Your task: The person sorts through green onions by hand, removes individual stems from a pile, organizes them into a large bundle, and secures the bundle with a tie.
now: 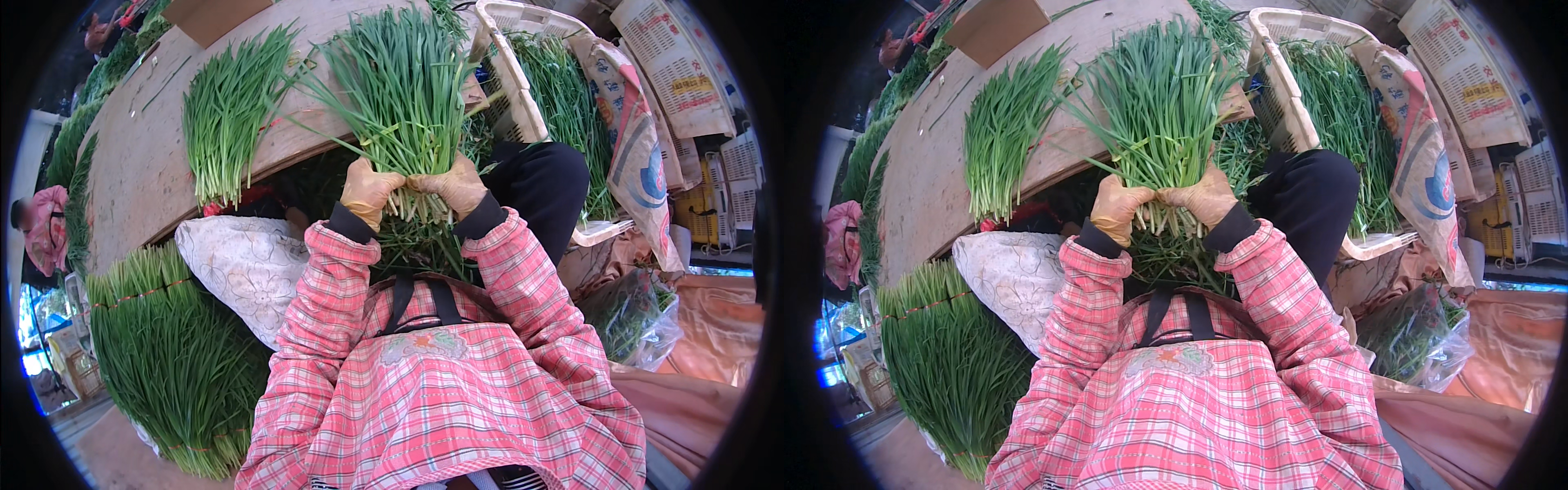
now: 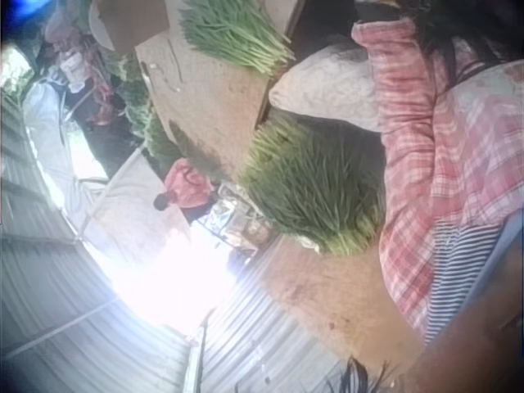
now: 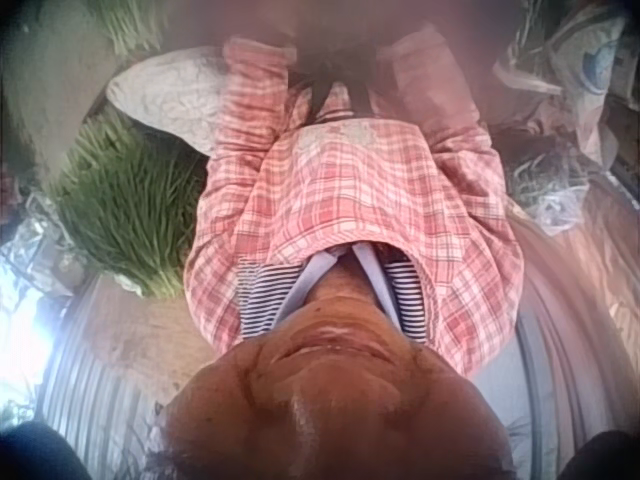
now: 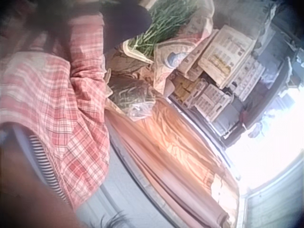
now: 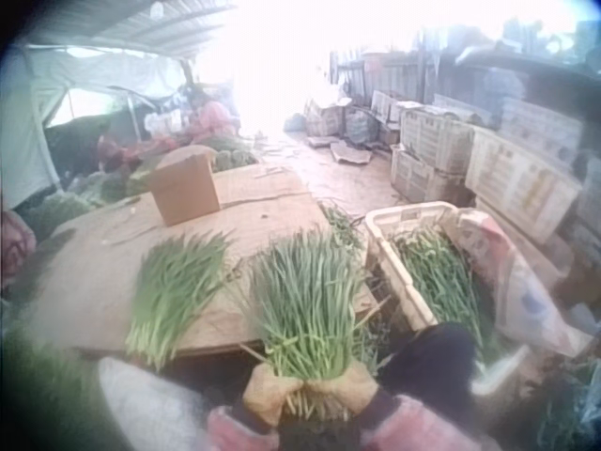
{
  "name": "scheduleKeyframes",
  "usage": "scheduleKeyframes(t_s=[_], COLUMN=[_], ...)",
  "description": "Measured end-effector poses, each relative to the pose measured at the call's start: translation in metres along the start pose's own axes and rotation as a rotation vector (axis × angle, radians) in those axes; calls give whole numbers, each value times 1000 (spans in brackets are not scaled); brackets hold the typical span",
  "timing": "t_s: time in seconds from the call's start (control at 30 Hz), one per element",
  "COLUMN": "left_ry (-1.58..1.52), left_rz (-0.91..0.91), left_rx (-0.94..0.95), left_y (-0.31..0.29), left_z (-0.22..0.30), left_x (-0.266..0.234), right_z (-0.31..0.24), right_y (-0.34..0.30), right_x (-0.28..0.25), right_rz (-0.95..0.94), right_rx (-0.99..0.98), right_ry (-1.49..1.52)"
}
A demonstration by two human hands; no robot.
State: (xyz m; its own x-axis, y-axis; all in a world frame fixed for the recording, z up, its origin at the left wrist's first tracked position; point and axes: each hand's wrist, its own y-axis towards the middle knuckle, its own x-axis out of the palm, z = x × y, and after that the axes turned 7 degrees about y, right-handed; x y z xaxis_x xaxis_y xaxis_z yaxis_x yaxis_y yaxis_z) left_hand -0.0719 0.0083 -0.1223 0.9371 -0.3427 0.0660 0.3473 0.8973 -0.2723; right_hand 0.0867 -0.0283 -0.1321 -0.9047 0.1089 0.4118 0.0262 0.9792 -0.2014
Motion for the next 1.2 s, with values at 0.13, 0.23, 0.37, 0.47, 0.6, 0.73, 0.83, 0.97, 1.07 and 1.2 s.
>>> scheduleKeyframes(t_s=[0.13,0.23,0.37,0.47,0.6,0.73,0.83,0.97,1.07,1.2], left_ry=[-22,-24,205,192,199,1033,825,107,158,-129], left_rz=[110,216,167,171,169,637,673,-152,-446,-688], left_rx=[125,143,78,-15,46,512,567,119,11,54], left_y=[15,31,70,91,83,49,2,-28,-21,2], left_z=[5,29,33,32,30,31,50,48,38,14], left_x=[-10,-20,-57,-72,-84,-81,-45,-11,-4,37], right_z=[-25,-65,-118,-153,-153,-125,-81,-55,-61,-62], right_y=[-2,-7,-21,-33,-38,-54,-63,-82,-96,-117], right_x=[-2,-18,-39,-44,-52,-33,-31,-29,-25,-19], right_rz=[23,-21,-46,52,83,192,291,225,252,243], right_rx=[5,35,-269,-330,-386,-266,-21,171,69,-65], right_ry=[-7,145,260,272,-15,49,114,201,196,13])
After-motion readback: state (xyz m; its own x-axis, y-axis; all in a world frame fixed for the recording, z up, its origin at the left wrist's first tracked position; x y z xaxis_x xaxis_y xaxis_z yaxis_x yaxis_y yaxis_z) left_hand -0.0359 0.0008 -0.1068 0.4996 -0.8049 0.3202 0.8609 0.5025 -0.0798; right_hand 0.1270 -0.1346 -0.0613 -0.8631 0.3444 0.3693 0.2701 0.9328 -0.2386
